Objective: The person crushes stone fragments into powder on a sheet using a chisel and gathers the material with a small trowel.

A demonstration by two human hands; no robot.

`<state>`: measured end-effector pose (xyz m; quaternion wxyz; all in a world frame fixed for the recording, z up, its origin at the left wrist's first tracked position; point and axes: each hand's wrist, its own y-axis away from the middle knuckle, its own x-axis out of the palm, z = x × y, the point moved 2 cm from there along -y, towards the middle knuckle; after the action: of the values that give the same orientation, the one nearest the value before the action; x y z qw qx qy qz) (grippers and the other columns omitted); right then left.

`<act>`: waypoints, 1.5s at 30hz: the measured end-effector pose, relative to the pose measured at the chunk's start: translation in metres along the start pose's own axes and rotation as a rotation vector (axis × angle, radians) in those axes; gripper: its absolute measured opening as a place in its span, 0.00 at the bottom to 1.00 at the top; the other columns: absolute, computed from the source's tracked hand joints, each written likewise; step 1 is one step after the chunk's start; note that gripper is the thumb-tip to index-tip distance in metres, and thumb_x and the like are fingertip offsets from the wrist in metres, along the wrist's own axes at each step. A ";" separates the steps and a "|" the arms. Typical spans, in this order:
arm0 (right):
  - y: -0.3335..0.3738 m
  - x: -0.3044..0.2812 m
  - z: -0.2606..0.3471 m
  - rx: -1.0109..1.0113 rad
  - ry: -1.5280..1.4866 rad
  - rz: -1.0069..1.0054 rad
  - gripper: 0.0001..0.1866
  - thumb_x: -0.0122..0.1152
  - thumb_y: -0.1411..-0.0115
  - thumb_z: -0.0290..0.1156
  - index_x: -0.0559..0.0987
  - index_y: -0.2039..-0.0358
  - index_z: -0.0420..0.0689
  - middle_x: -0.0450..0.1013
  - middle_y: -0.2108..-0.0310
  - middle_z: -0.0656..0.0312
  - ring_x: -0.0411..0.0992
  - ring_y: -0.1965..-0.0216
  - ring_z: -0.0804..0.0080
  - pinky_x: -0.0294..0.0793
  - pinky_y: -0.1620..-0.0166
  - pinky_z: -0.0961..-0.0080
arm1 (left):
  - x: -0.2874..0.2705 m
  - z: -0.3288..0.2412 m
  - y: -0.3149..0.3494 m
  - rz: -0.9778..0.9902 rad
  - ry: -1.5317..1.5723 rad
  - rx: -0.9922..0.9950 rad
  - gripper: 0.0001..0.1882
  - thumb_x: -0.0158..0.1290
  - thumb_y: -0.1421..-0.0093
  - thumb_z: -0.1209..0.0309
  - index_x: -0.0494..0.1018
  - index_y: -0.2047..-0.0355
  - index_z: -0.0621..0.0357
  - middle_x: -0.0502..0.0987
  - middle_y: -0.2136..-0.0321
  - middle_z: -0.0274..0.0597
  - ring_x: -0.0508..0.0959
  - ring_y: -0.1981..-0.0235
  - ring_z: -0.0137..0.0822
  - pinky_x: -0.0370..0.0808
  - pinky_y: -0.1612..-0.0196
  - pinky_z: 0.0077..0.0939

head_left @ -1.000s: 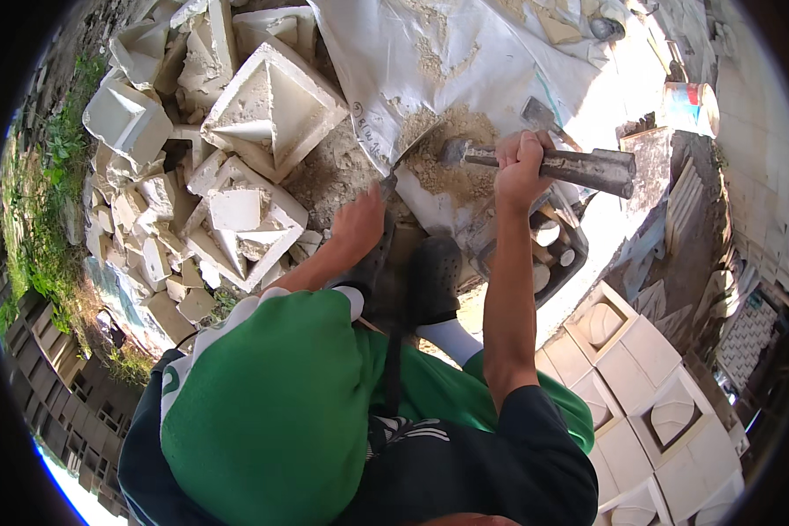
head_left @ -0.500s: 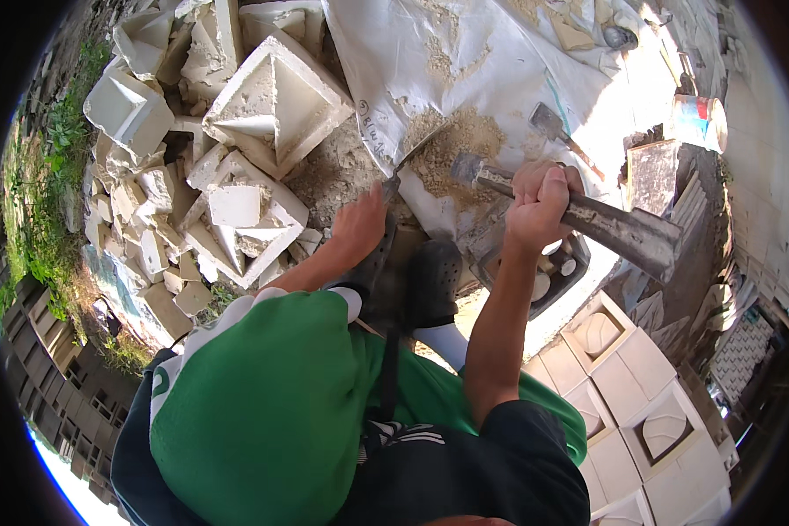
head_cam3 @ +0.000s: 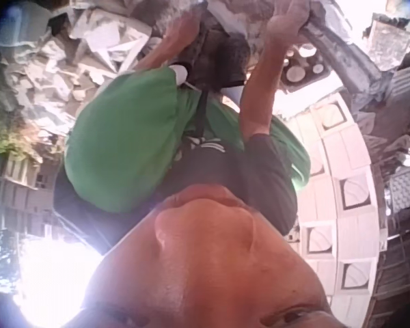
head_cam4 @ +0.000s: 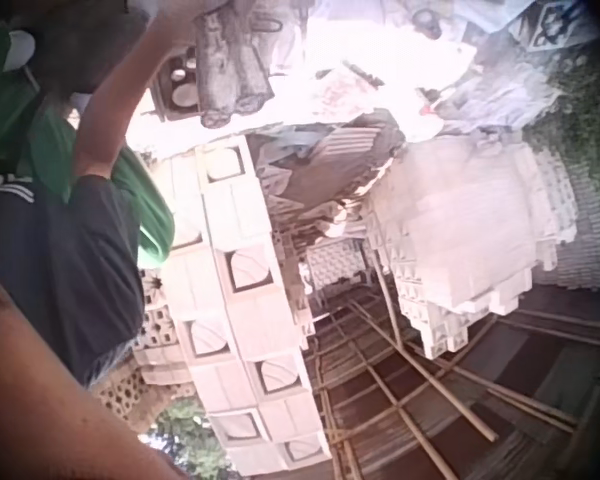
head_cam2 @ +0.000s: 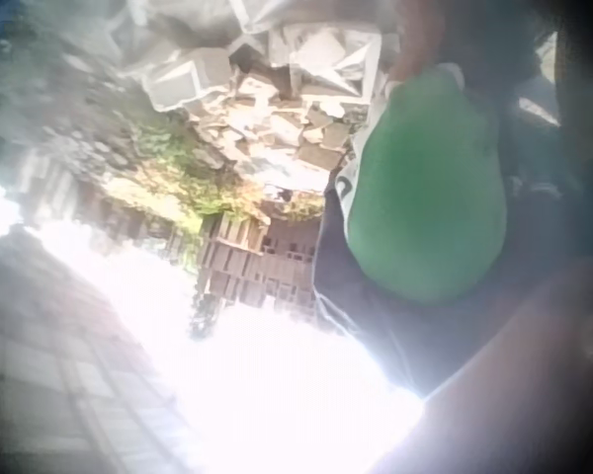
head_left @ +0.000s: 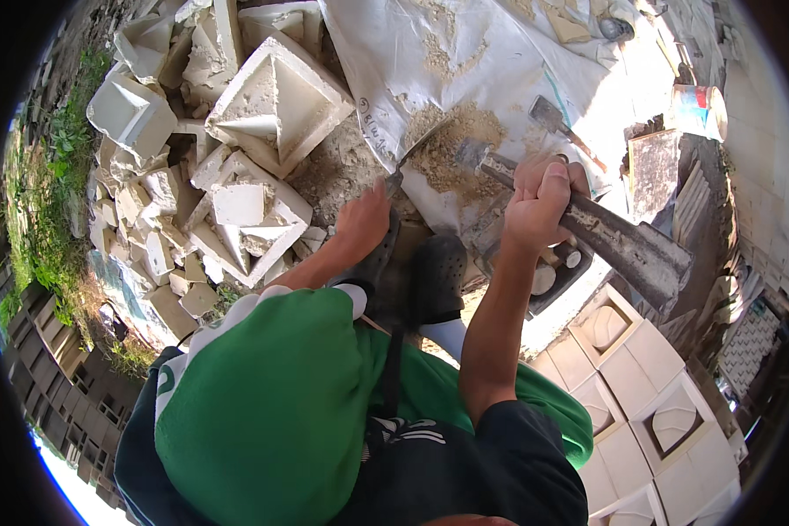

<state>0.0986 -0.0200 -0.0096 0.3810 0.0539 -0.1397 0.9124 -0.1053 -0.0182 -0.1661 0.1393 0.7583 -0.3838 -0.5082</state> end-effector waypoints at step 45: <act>0.003 -0.015 -0.055 0.220 -0.018 0.000 0.16 0.44 0.45 0.20 0.54 0.85 0.47 0.53 0.89 0.70 0.48 0.87 0.82 0.48 0.83 0.80 | 0.002 0.003 0.009 -0.064 -0.069 0.051 0.21 0.43 0.38 0.64 0.57 0.48 0.63 0.75 0.68 0.59 0.78 0.68 0.58 0.74 0.65 0.51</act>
<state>0.1072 -0.0158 -0.0664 0.3716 0.1037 -0.0418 0.9216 -0.1117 -0.0251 -0.1630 0.0905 0.7555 -0.3768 -0.5284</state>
